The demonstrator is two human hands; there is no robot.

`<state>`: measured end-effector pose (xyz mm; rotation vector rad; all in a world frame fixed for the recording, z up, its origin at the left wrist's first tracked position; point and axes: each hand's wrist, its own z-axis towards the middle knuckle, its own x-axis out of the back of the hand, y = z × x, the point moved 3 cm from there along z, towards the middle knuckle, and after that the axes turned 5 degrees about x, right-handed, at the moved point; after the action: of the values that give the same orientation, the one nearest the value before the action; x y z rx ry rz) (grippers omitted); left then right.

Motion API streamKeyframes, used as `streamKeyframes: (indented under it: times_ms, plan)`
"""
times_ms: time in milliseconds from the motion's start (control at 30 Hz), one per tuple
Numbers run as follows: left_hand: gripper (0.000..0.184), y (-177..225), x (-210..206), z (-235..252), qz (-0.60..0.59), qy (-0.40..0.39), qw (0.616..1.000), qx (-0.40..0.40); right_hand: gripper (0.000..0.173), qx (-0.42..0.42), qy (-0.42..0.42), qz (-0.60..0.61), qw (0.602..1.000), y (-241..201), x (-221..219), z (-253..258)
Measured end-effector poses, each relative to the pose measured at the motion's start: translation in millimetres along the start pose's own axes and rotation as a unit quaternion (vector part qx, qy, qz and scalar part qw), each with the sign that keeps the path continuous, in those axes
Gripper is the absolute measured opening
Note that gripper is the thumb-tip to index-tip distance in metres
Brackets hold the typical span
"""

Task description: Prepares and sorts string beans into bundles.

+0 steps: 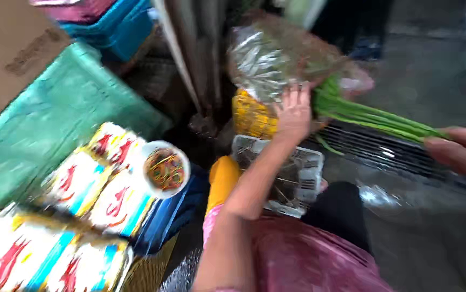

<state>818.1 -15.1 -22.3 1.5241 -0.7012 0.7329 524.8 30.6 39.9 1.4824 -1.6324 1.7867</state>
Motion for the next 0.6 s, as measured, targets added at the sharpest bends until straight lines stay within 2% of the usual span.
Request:
streamKeyframes:
  times_ms: [67,100,200,267,333,367,467,500,600]
  plan:
    - [0.101,10,-11,-4,-0.008,0.047,0.995,-0.087,0.034,-0.001,0.032,-0.027,0.999,-38,6,11]
    - [0.093,7,-15,-1,-0.033,0.066,0.993,-0.092,0.031,0.004,0.041,-0.042,0.998,-45,8,16]
    - [0.052,-20,-14,0,-0.145,0.073,0.987,-0.004,0.03,-0.013,0.021,-0.036,0.999,-47,12,28]
    - [0.036,-40,-32,-15,-0.183,-0.009,0.98,0.075,0.03,-0.041,0.002,-0.01,0.999,-41,7,26]
    - [0.034,-40,-55,-30,-0.158,-0.142,0.974,0.083,0.03,-0.069,-0.003,0.022,0.997,-33,0,25]
    - [0.033,-33,-63,-37,-0.123,-0.154,0.978,0.061,0.029,-0.085,0.006,0.041,0.995,-27,-5,24]
    - [0.03,-18,-72,-42,-0.058,-0.027,0.997,-0.043,0.03,-0.139,0.015,0.088,0.986,-7,-17,20]
    - [0.033,-19,-73,-35,-0.028,-0.007,0.998,-0.056,0.03,-0.156,0.012,0.099,0.983,-5,-17,18]
    - [0.039,-28,-84,-8,0.069,-0.019,0.99,-0.122,0.03,-0.176,0.027,0.116,0.977,1,-11,12]
